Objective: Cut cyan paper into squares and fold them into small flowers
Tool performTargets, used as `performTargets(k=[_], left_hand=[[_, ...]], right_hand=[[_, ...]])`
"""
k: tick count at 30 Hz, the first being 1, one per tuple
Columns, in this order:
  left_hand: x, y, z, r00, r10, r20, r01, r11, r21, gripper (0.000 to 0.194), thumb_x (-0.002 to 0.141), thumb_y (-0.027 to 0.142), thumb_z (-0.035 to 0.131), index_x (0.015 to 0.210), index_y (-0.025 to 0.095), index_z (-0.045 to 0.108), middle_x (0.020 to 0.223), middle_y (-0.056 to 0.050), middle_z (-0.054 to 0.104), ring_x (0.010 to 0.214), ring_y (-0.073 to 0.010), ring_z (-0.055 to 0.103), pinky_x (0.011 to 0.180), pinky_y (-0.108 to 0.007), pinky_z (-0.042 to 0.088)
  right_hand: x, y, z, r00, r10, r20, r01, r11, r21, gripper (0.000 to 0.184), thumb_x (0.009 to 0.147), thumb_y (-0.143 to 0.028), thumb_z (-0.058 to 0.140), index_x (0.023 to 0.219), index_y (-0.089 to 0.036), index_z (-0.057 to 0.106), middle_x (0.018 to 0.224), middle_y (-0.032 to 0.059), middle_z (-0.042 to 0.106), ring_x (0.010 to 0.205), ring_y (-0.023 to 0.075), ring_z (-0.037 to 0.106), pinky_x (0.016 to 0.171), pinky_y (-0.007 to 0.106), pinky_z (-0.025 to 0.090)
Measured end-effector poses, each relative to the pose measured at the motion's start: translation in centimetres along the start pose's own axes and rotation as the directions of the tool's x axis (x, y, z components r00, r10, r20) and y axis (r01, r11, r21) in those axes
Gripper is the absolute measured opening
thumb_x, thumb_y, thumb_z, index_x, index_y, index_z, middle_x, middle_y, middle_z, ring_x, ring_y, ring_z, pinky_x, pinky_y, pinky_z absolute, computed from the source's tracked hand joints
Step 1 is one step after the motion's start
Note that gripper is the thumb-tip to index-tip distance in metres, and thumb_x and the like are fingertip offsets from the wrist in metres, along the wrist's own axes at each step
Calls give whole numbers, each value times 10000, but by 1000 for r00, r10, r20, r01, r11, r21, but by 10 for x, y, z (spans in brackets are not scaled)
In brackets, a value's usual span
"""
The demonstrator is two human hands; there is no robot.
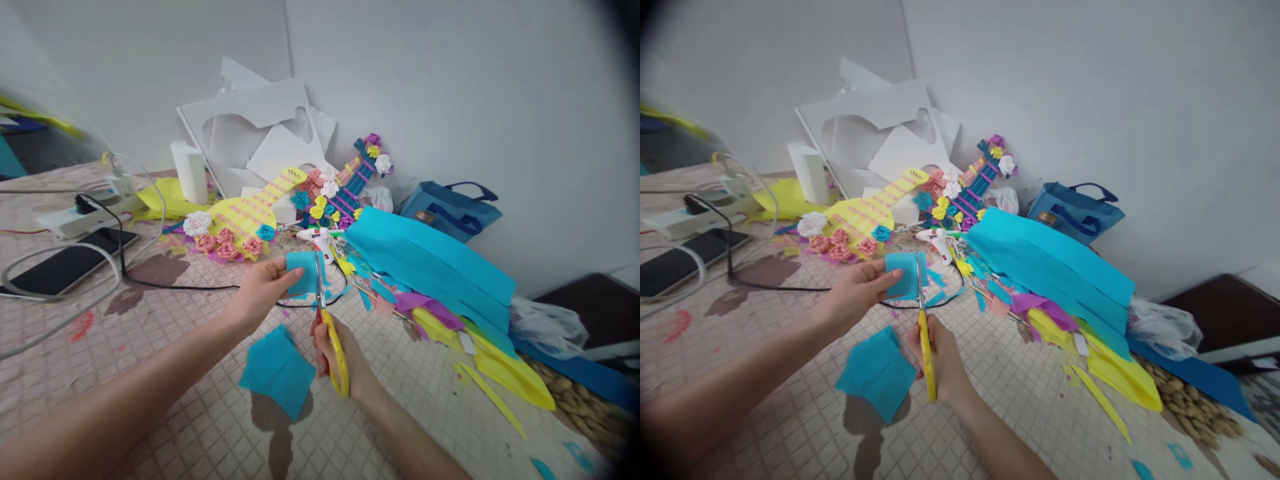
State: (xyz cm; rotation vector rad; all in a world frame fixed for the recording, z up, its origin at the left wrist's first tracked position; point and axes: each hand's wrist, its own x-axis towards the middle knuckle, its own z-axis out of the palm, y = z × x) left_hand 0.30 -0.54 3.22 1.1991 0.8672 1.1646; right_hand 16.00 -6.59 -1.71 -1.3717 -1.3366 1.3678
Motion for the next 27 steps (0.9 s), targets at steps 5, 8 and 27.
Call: performTargets(k=[5,8,27], left_hand=[[7,-3,-4,1000,0,21,-1,1000,10,259,709,428,687,731,170,673,595,-25,627,619,-177,598,557,-263,469],[10,-4,-13,986,-41,159,17,989,150,250,692,386,697,593,171,620,499,2,554,507,-141,542,494,-239,426],[40,-27,-54,994,111,3,-35,288,957,210,728,232,598,922,185,663,969,-109,693,864,-255,625,659,-281,417]], right_hand=[[4,1,-2,993,104,56,-112,983,146,618,610,-815,524,685,-213,404,426,-107,336,296,51,324,284,179,310],[11,-3,-11,977,185,110,-213,897,388,630,624,-837,475,679,-215,394,435,-111,332,298,48,300,287,182,293],[18,-2,-19,984,160,83,-180,851,493,645,631,-839,464,727,-201,459,452,-113,333,323,50,293,306,180,288]])
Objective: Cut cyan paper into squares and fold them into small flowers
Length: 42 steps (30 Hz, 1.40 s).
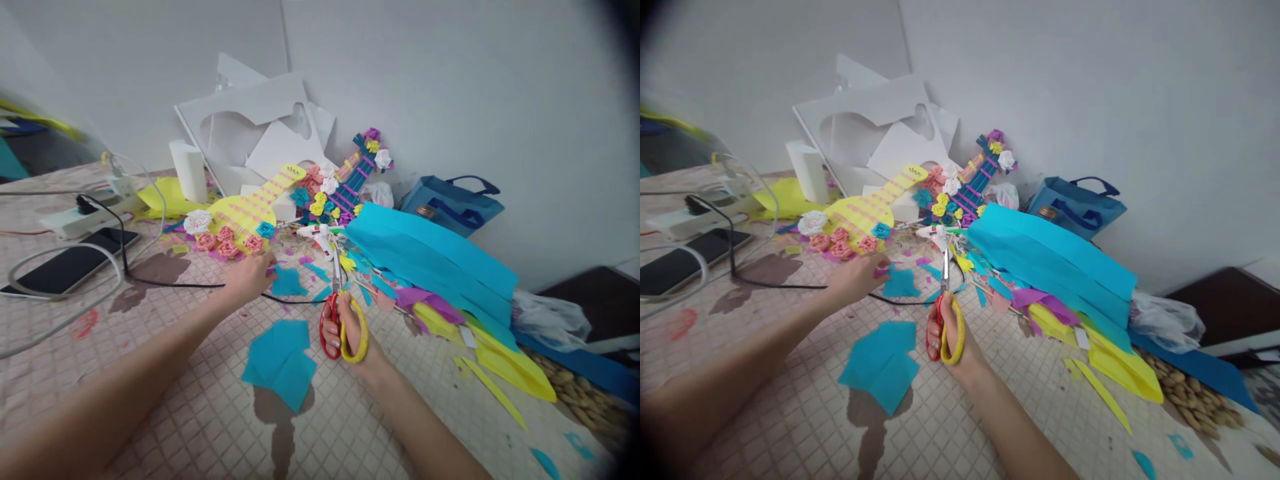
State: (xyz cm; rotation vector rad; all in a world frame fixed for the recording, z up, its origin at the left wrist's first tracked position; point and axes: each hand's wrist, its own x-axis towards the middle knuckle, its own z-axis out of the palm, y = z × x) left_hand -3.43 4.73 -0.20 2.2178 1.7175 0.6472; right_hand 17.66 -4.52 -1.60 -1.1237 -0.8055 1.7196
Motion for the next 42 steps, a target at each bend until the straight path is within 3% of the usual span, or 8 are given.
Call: performTargets(k=[8,13,18,27,32,36,39,42], left_hand=[[11,1,15,1000,1,-26,-6,982,-189,326,819,342,551,1061,137,627,909,-144,704,892,-276,644,770,-334,454],[16,3,15,965,260,-29,-231,796,-560,351,838,305,509,1153,183,605,1158,-120,662,1073,-233,608,859,-294,457],[18,-12,20,991,132,-26,-134,961,-241,269,745,226,566,992,140,630,981,-123,691,892,-244,646,786,-338,482],[18,-8,20,988,150,-26,-153,975,-162,82,747,158,579,812,152,629,807,-79,663,764,-211,618,687,-309,469],[7,16,7,837,461,-294,-425,887,179,162,870,225,494,797,161,624,944,-125,654,951,-277,560,864,-446,394],[11,14,7,935,237,-265,-288,941,-176,108,816,239,543,773,161,605,752,-60,663,717,-196,601,681,-312,456],[21,0,8,996,44,-81,-79,860,-504,184,795,318,541,735,152,594,621,-29,639,554,-153,586,522,-240,439],[26,-13,8,993,92,68,-53,898,-437,281,793,347,527,599,154,587,511,-21,592,486,-146,564,485,-237,430]], right_hand=[[0,1,-1,1000,14,-5,-14,1000,21,619,653,-815,481,723,-201,449,455,-110,327,330,49,283,307,171,283],[2,3,-2,1000,10,-1,-10,1000,19,599,675,-801,478,720,-205,448,445,-112,327,320,47,281,300,167,272],[4,5,-4,1000,21,-4,-21,999,38,612,649,-810,493,719,-203,464,451,-108,336,321,49,298,301,174,288],[2,-2,-5,1000,-3,-21,4,999,47,607,624,-799,541,691,-200,467,434,-106,342,310,49,287,288,181,282],[2,-10,-7,997,-51,-62,53,998,38,617,594,-805,560,699,-203,477,433,-107,356,310,54,303,290,186,305],[4,-7,-8,997,-41,-71,43,998,37,623,580,-805,570,693,-199,481,433,-109,360,309,52,309,289,187,308],[6,-3,-10,999,-32,-40,33,999,39,614,611,-801,550,703,-198,486,438,-105,363,309,54,316,287,187,301],[6,0,-11,1000,-20,-6,20,999,43,598,647,-791,529,709,-198,484,443,-103,359,313,52,316,291,181,290]])
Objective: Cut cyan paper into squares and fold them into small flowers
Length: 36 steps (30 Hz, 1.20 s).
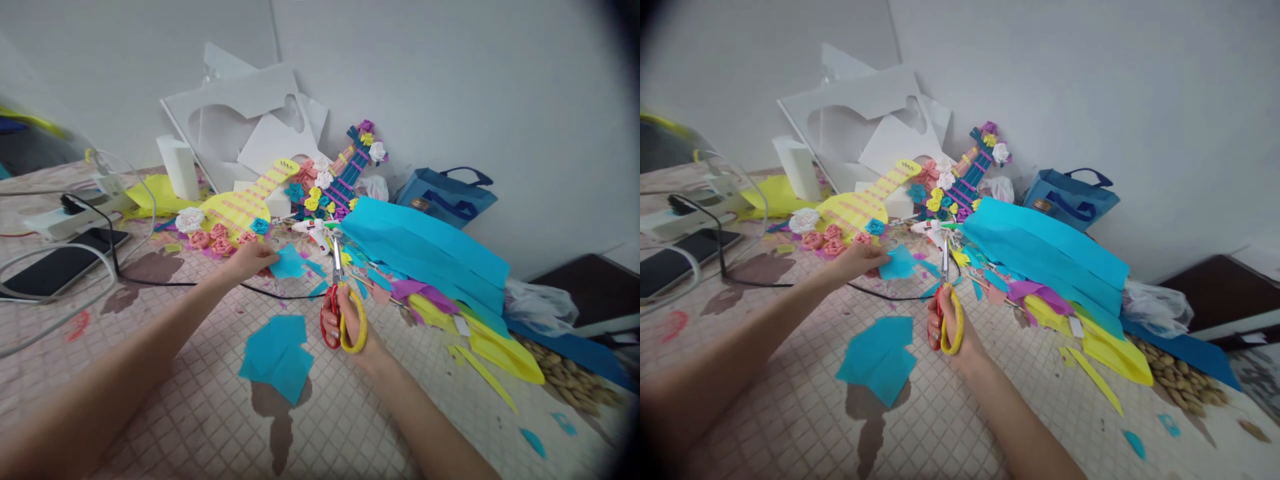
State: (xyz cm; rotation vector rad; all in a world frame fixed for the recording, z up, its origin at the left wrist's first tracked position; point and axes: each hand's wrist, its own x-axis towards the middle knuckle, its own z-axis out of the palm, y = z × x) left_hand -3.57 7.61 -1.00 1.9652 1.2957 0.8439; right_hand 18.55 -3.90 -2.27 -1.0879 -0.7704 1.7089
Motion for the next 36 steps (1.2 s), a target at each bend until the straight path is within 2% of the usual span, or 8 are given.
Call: performTargets(k=[5,10,14,17,21,27,31,36], left_hand=[[-8,3,-4,977,155,-145,-120,967,225,236,793,252,534,597,161,628,754,-83,664,760,-223,607,715,-330,469],[-17,22,-3,844,491,-215,-360,817,451,208,860,232,487,832,168,683,1008,-117,683,972,-258,588,887,-418,439],[-20,30,-1,939,152,-308,-135,988,78,179,778,328,599,733,158,627,706,-49,660,683,-196,621,696,-358,517],[-20,31,1,991,-108,-79,76,941,-330,266,720,400,637,642,163,545,572,-2,597,562,-159,611,601,-317,541],[-19,28,4,986,-152,73,169,879,-446,235,675,374,670,697,161,572,594,-8,639,579,-166,646,588,-294,545],[-23,24,8,988,66,-143,-65,998,11,166,728,313,640,811,168,636,640,-14,643,604,-175,617,568,-267,475],[-31,31,11,915,367,-167,-255,848,465,178,848,288,537,935,177,644,791,-76,677,771,-218,625,716,-323,465],[-30,33,13,931,329,-161,-265,908,325,148,806,208,548,912,177,646,880,-77,690,829,-219,618,745,-319,461]], right_hand=[[-3,-1,2,1000,7,-8,-7,1000,-26,603,653,-797,512,715,-198,486,452,-102,356,315,49,315,304,182,292],[-3,-2,2,999,24,-23,-25,999,-45,593,659,-792,513,715,-202,487,449,-102,348,316,54,317,297,183,280],[-1,-1,0,999,16,-38,-19,998,-64,595,652,-791,522,715,-200,491,460,-99,349,320,53,318,297,185,288],[-3,-1,1,999,-22,-44,18,995,-97,570,674,-764,536,736,-198,503,478,-95,370,336,52,339,313,184,309],[-6,-3,3,998,-43,-37,37,988,-149,507,698,-692,595,759,-196,507,496,-96,388,348,46,355,334,178,329],[-7,-4,6,996,-35,-76,17,973,-229,482,692,-659,625,757,-197,506,475,-99,387,341,47,349,334,175,312],[-9,-5,8,995,-63,-76,41,966,-257,471,705,-652,615,750,-195,512,469,-93,395,341,55,373,327,179,294],[-11,-8,10,993,-83,-77,62,968,-243,486,693,-666,616,741,-197,499,479,-98,378,334,49,367,323,180,302]])
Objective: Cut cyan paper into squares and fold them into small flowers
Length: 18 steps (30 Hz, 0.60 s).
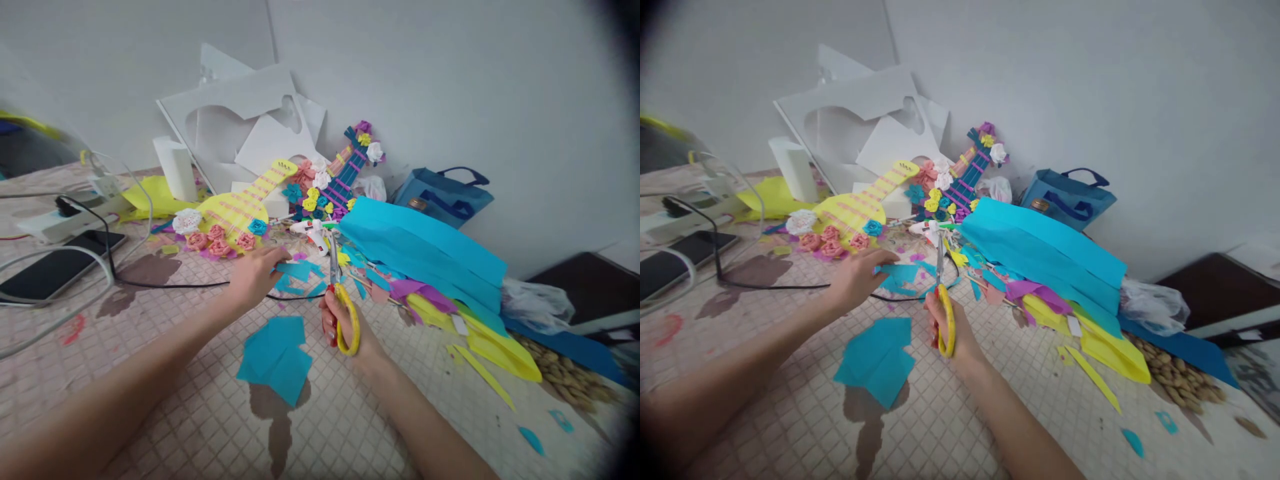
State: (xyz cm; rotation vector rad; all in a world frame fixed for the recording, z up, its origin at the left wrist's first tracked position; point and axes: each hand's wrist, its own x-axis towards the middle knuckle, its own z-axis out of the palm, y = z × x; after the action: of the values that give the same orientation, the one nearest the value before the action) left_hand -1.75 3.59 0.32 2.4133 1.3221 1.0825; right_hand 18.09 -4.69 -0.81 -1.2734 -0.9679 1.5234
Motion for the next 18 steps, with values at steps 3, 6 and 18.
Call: performTargets(k=[3,6,18], left_hand=[[2,-3,0,964,-213,160,257,902,-347,147,771,307,599,746,164,617,683,-20,639,649,-163,587,605,-257,451],[0,3,-4,859,-238,453,481,678,-556,257,726,399,654,671,157,589,586,2,588,563,-133,553,555,-240,446],[-10,21,-4,782,-142,607,541,638,-548,290,690,423,698,604,176,571,527,16,565,519,-126,571,490,-217,457]], right_hand=[[1,0,0,1000,-18,-21,18,1000,14,483,698,-665,612,742,-198,496,490,-97,385,333,45,365,324,183,311],[4,3,-1,996,-71,-47,72,997,16,462,714,-643,614,758,-197,506,551,-71,474,350,38,378,327,180,315],[5,5,-1,986,-167,10,167,986,-8,357,683,-469,708,783,-220,472,465,-103,429,347,60,396,352,182,341]])
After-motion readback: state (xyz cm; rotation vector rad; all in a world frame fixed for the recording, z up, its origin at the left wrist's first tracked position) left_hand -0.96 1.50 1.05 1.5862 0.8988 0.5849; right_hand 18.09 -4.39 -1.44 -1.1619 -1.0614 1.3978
